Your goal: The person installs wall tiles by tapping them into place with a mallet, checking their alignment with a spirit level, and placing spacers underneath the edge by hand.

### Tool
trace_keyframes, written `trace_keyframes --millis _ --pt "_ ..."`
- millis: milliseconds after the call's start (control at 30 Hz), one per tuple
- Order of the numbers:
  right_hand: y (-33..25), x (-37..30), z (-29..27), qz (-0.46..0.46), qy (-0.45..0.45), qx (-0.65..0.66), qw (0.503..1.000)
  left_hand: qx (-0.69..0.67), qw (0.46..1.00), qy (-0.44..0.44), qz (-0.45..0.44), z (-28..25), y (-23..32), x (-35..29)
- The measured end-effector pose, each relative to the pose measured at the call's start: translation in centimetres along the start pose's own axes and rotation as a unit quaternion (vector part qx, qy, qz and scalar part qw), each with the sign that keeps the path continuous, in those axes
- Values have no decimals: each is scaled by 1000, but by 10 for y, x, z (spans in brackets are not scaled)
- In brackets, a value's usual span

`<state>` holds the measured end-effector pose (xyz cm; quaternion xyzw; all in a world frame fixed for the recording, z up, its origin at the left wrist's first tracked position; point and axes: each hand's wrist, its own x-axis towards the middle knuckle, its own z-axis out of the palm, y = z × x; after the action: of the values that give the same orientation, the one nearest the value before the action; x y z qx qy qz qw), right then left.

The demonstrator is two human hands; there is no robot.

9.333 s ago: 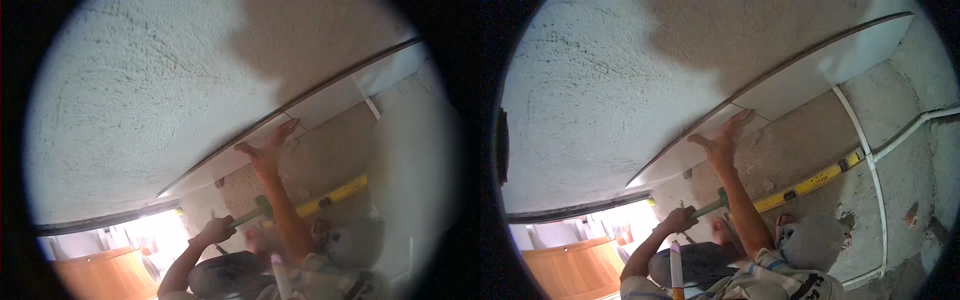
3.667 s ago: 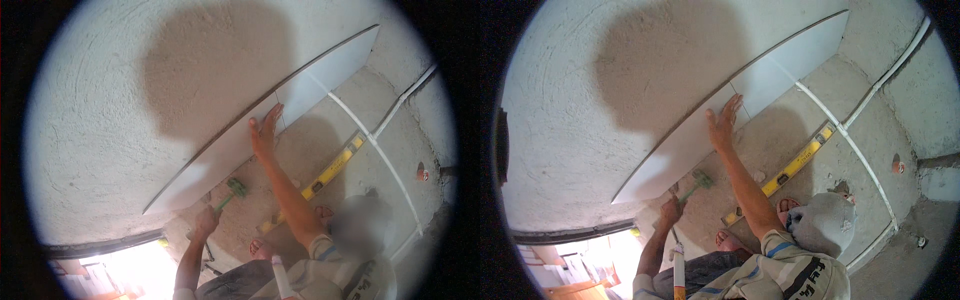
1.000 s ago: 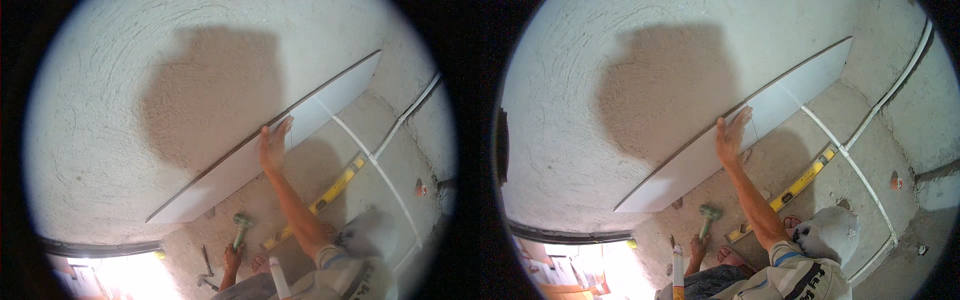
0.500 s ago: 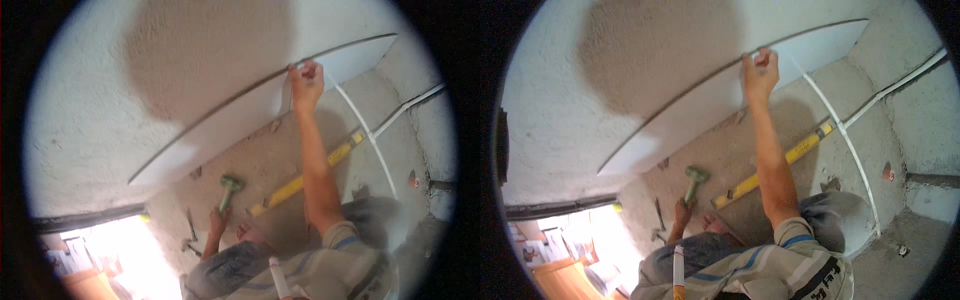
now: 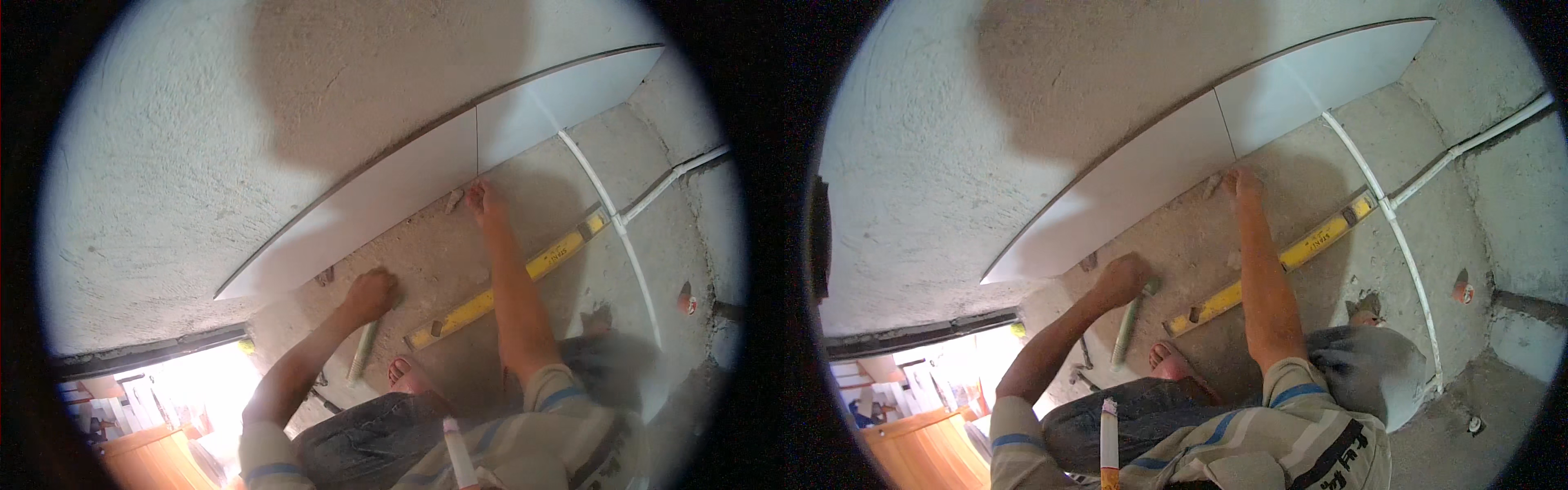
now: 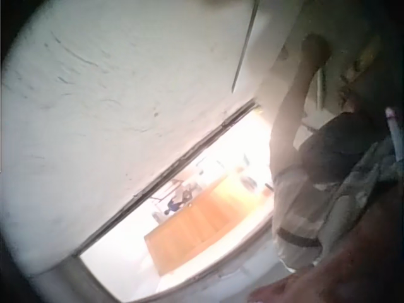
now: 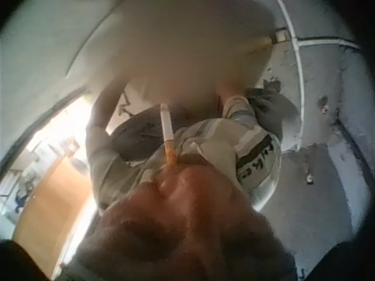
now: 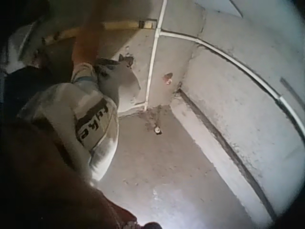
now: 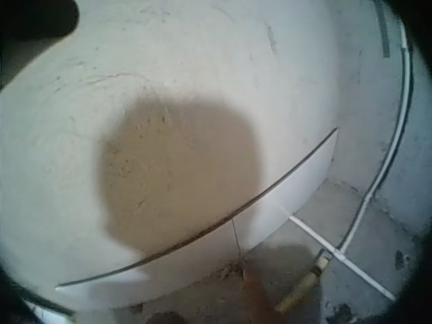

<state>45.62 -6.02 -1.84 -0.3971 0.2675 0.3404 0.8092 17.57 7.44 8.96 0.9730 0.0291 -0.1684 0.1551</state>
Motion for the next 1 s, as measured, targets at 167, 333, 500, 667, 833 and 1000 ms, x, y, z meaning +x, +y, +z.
trace_keyframes --millis 167,333,500,667,833,1000 --pt "12 20 -6 -1 46 65 997 -240 946 90 -197 47 11 101" --pt "3 27 -9 14 -12 68 997 -769 497 226 -333 85 33 165" --pt "6 33 -22 -7 -65 33 997 -321 794 415 -306 73 49 193" --pt "10 39 -42 -331 -175 -447 812 -302 822 348 -334 72 47 200" --pt "20 71 -48 -237 -196 -332 892 -304 811 431 -253 88 41 203" --pt "14 78 -47 -301 -87 -548 776 -315 810 332 -368 89 39 207"
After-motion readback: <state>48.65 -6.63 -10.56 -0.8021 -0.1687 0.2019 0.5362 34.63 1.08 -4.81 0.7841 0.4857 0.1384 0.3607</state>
